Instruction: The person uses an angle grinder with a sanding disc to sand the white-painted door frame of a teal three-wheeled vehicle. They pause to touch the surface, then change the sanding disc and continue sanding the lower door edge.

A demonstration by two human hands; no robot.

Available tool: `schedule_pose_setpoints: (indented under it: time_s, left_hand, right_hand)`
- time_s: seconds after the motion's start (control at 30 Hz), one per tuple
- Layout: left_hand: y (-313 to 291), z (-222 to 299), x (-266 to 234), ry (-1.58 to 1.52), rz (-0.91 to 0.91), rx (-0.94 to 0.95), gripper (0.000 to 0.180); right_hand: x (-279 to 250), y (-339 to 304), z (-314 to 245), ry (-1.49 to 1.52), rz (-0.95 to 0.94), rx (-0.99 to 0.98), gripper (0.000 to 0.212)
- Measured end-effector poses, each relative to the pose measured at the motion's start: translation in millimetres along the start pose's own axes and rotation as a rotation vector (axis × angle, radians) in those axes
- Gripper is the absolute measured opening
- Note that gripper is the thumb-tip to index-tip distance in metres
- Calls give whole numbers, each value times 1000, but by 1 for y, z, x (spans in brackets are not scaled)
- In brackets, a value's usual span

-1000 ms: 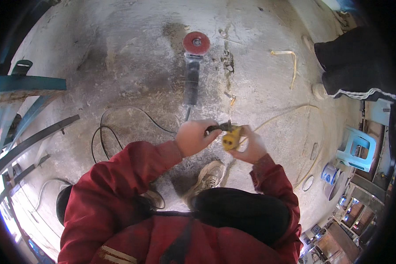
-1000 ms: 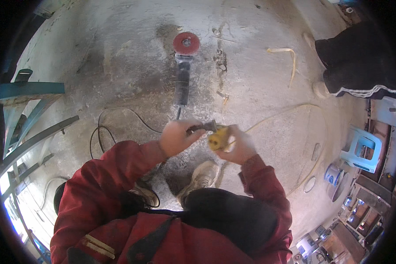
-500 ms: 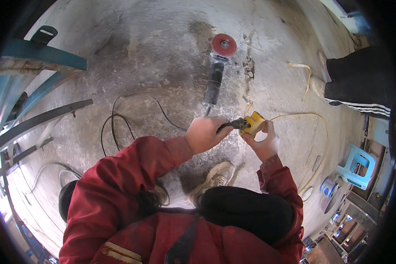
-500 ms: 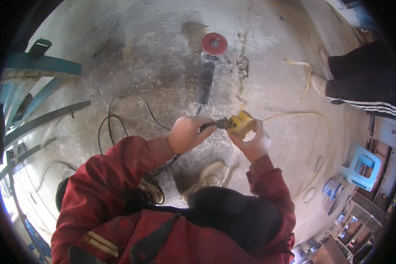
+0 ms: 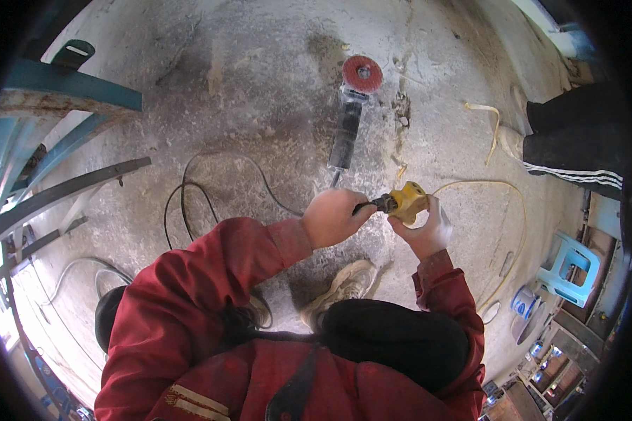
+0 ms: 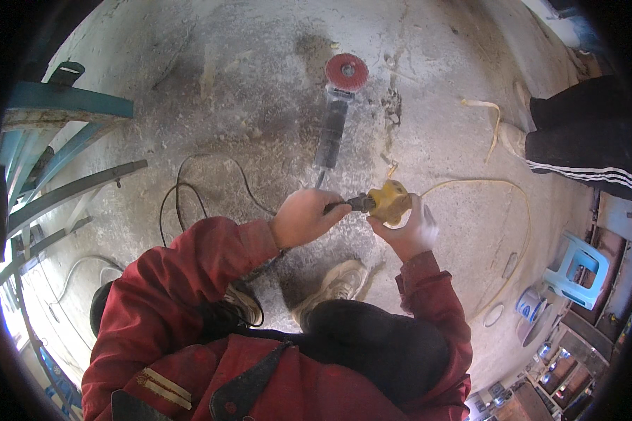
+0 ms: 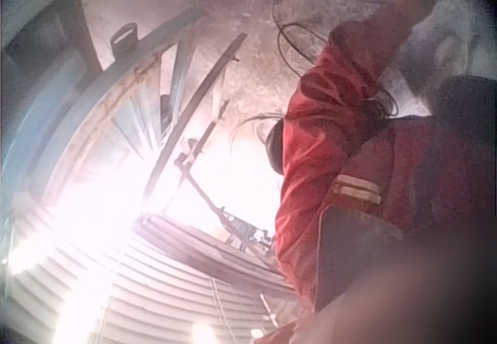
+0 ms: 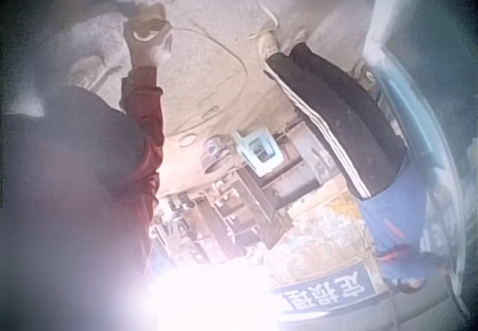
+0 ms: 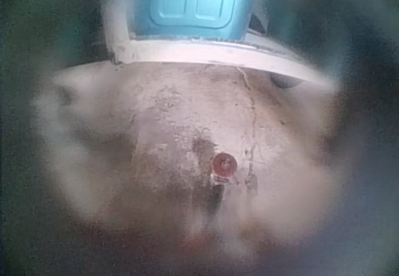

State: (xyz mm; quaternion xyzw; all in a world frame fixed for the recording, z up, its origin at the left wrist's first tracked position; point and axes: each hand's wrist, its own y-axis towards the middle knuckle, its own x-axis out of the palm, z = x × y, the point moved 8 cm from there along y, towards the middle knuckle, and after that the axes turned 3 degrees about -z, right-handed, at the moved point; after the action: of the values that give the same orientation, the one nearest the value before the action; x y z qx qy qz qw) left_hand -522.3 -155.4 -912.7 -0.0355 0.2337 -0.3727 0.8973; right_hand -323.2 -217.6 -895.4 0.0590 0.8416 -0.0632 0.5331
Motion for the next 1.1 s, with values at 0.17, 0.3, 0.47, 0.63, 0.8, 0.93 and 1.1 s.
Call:
schedule_pose_setpoints:
  time_s: [0.17, 0.3, 0.47, 0.63, 0.8, 0.93, 1.1]
  left_hand:
    - [3, -1, 2, 10, 12, -49, 35]
    - [6, -3, 6, 15, 0, -50, 35]
    - [7, -1, 7, 0, -16, -11, 35]
    - [5, -3, 10, 50, -24, -43, 38]
    - [3, -7, 24, 67, -21, -63, 39]
    - [3, -14, 39, 19, 21, -12, 40]
    - [21, -47, 59, 60, -129, -77, 42]
  right_hand:
    - [-1, 0, 3, 55, 17, 37, 69]
    - [1, 0, 8, 82, -4, 77, 68]
    - [0, 1, 5, -12, -8, -2, 68]
    - [-2, 3, -6, -95, 29, -161, 73]
    - [6, 2, -9, -92, -7, -209, 72]
    - [16, -1, 6, -47, -124, -127, 67]
    - [61, -20, 55, -188, -577, 78, 67]
